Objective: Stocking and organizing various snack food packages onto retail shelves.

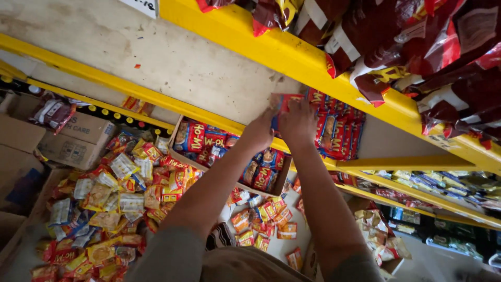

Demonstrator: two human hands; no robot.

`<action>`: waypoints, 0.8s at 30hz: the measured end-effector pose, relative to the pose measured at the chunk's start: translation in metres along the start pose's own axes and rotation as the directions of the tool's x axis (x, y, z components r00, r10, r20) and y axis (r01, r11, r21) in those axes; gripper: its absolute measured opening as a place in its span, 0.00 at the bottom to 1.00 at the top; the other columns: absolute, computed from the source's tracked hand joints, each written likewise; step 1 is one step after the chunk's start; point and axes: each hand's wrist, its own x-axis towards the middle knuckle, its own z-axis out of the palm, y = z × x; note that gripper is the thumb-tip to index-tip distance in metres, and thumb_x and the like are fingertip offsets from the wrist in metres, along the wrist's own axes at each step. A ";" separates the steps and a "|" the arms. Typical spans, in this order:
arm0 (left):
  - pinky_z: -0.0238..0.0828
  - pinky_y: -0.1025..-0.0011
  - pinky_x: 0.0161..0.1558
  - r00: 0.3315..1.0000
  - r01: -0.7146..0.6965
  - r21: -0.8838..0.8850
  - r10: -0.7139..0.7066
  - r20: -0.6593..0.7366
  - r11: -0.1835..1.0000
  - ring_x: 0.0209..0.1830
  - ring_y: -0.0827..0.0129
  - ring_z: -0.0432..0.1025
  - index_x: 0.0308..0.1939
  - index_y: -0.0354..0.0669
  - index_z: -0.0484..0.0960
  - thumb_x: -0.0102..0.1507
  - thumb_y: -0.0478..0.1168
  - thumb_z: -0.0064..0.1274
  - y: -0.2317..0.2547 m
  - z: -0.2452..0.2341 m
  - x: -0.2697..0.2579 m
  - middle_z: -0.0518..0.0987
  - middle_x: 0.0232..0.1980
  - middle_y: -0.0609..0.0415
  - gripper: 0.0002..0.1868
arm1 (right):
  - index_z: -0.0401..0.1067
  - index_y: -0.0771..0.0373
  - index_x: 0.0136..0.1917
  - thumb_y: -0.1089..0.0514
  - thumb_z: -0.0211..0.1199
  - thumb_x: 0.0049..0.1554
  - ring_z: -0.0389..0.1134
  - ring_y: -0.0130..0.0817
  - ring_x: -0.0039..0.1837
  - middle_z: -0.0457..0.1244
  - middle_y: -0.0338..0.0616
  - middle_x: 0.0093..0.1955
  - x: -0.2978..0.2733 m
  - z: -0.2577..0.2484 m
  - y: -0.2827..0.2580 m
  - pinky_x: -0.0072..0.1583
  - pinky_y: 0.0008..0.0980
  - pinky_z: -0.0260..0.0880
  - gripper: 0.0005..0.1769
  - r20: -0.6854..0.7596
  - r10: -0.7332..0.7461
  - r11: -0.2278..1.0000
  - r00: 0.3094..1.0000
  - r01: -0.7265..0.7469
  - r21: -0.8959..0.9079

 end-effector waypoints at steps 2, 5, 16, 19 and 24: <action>0.68 0.51 0.62 0.997 0.047 0.016 -0.048 0.067 0.999 0.58 0.37 0.71 0.70 0.38 0.66 0.60 0.32 0.50 0.008 -0.003 0.001 0.70 0.69 0.33 0.32 | 0.69 0.53 0.67 0.50 0.56 0.62 0.62 0.53 0.75 0.59 0.50 0.75 0.014 0.002 -0.002 0.71 0.58 0.65 0.21 -0.030 -0.055 0.997 0.998 0.053 -0.053; 0.64 0.52 0.69 0.968 0.157 0.085 -0.171 0.182 0.984 0.63 0.43 0.71 0.73 0.42 0.66 0.64 0.35 0.47 0.007 0.006 0.000 0.74 0.69 0.39 0.31 | 0.66 0.53 0.71 0.51 0.55 0.61 0.50 0.50 0.80 0.54 0.50 0.78 0.035 0.013 0.003 0.74 0.64 0.46 0.26 -0.037 -0.257 0.957 0.966 0.249 -0.146; 0.41 0.45 0.77 0.987 -0.063 0.461 0.123 -0.102 0.885 0.81 0.50 0.49 0.74 0.43 0.64 0.66 0.42 0.47 -0.012 -0.006 -0.080 0.59 0.79 0.42 0.31 | 0.62 0.57 0.75 0.44 0.47 0.61 0.45 0.56 0.81 0.53 0.49 0.79 0.028 0.026 0.014 0.74 0.72 0.38 0.32 0.126 -0.388 0.866 0.913 0.408 -0.289; 0.39 0.44 0.76 0.958 -0.150 0.476 0.248 -0.148 0.866 0.81 0.53 0.49 0.75 0.44 0.64 0.63 0.39 0.50 -0.036 -0.011 -0.110 0.58 0.80 0.43 0.35 | 0.61 0.57 0.76 0.43 0.47 0.63 0.45 0.55 0.81 0.52 0.48 0.80 0.023 0.025 0.014 0.75 0.71 0.38 0.32 0.136 -0.369 0.867 0.920 0.393 -0.305; 0.46 0.54 0.80 0.971 0.188 0.430 -0.101 -0.217 0.883 0.82 0.52 0.53 0.62 0.43 0.66 0.62 0.36 0.52 -0.111 -0.016 -0.142 0.61 0.78 0.45 0.24 | 0.60 0.56 0.76 0.40 0.47 0.62 0.43 0.55 0.81 0.51 0.47 0.80 0.029 0.029 0.016 0.75 0.67 0.38 0.34 0.142 -0.368 0.871 0.919 0.394 -0.292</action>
